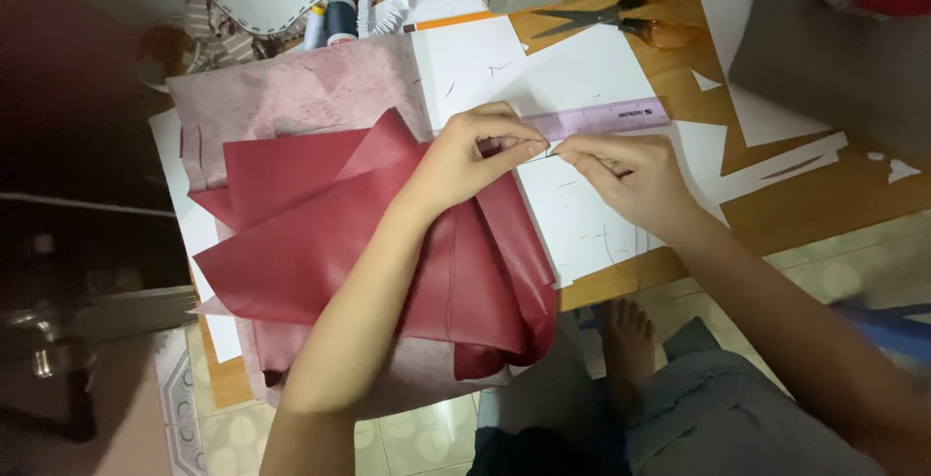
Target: Measuring and marking a piece of red leather using a ruler and a marking tool for layout
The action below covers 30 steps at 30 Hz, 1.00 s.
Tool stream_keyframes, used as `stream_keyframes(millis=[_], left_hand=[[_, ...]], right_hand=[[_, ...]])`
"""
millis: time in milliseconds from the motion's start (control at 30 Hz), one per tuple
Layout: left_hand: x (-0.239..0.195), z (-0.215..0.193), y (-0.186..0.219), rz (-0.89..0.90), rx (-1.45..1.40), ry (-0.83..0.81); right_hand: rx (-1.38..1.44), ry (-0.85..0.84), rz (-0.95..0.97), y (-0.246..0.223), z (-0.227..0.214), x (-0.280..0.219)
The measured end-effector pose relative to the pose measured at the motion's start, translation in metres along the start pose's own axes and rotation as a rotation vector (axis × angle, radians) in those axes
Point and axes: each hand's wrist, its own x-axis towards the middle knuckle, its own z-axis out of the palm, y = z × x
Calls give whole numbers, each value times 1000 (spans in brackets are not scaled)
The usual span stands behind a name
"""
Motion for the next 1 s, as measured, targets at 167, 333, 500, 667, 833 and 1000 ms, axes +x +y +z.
stream_keyframes(millis=[167, 333, 500, 667, 833, 1000], left_hand=[[-2, 4, -1, 5, -2, 14], [0, 5, 7, 27, 36, 31], [3, 5, 11, 84, 103, 21], [-1, 7, 21, 143, 358, 27], [-3, 13, 28, 202, 508, 83], [-4, 11, 19, 230, 615, 126]], right_hand=[[19, 43, 23, -9, 0, 3], [31, 104, 59, -6, 2, -2], [23, 142, 116, 25, 5, -12], [-189, 199, 43, 12, 6, -9], [-249, 182, -26, 8, 7, -14], [-300, 182, -54, 11, 8, -15]])
